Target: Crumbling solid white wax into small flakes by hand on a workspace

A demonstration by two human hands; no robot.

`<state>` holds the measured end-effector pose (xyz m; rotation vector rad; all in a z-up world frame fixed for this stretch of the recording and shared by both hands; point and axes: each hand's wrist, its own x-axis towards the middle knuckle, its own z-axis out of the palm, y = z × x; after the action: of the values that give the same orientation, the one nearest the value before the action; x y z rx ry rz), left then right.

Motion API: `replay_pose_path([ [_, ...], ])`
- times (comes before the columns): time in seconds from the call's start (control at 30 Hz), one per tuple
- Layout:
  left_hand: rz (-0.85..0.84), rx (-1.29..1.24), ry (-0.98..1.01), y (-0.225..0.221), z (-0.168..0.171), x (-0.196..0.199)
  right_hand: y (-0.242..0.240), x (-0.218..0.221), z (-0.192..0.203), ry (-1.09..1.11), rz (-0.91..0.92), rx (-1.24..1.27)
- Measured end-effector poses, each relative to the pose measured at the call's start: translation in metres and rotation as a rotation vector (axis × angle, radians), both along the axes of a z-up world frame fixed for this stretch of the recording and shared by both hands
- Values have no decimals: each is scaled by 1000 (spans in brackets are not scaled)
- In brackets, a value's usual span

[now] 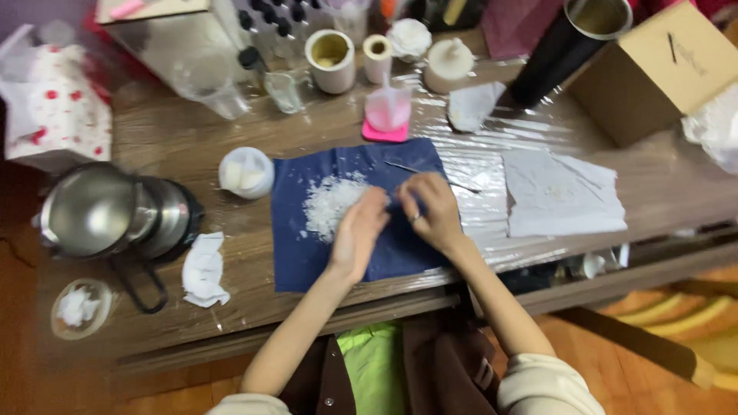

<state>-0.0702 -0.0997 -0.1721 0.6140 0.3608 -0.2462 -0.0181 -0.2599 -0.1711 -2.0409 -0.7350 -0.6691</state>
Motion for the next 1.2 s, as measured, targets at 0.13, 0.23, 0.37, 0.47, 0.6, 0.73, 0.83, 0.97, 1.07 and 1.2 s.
replay_pose_path([
  [0.13, -41, 200, -140, 2, 50, -5, -19, 3, 14, 130, -89, -306],
  [0.23, 119, 264, -140, 0, 39, -3, 0, -13, 34, 198, -196, -413],
  [0.37, 215, 440, -198, -24, 0, -15, 64, -38, 54, 469, 117, 263],
  [0.47, 15, 576, -402, -36, 65, -38, 74, 11, 57, 502, 214, 446],
  [0.6, 126, 1435, -1174, -23, 48, -8, 128, -15, 179, 1404, -122, 1408],
  [0.73, 343, 1662, -942, 33, 65, 59, 101, -23, 123, 1588, 417, 1387],
  [0.83, 296, 1509, -669, 53, 56, 46, 111, -17, 94, 1024, 620, 940],
  [0.97, 46, 512, -479, 36, 56, 13, 115, 42, 38, 35, 313, 113],
  [1.07, -68, 216, -420, 23, 131, 2, 112, 48, 42, 251, 245, 333],
  [1.2, -60, 1894, -1194, 47, 43, 49, 100, 7, 84, 911, 359, 959],
])
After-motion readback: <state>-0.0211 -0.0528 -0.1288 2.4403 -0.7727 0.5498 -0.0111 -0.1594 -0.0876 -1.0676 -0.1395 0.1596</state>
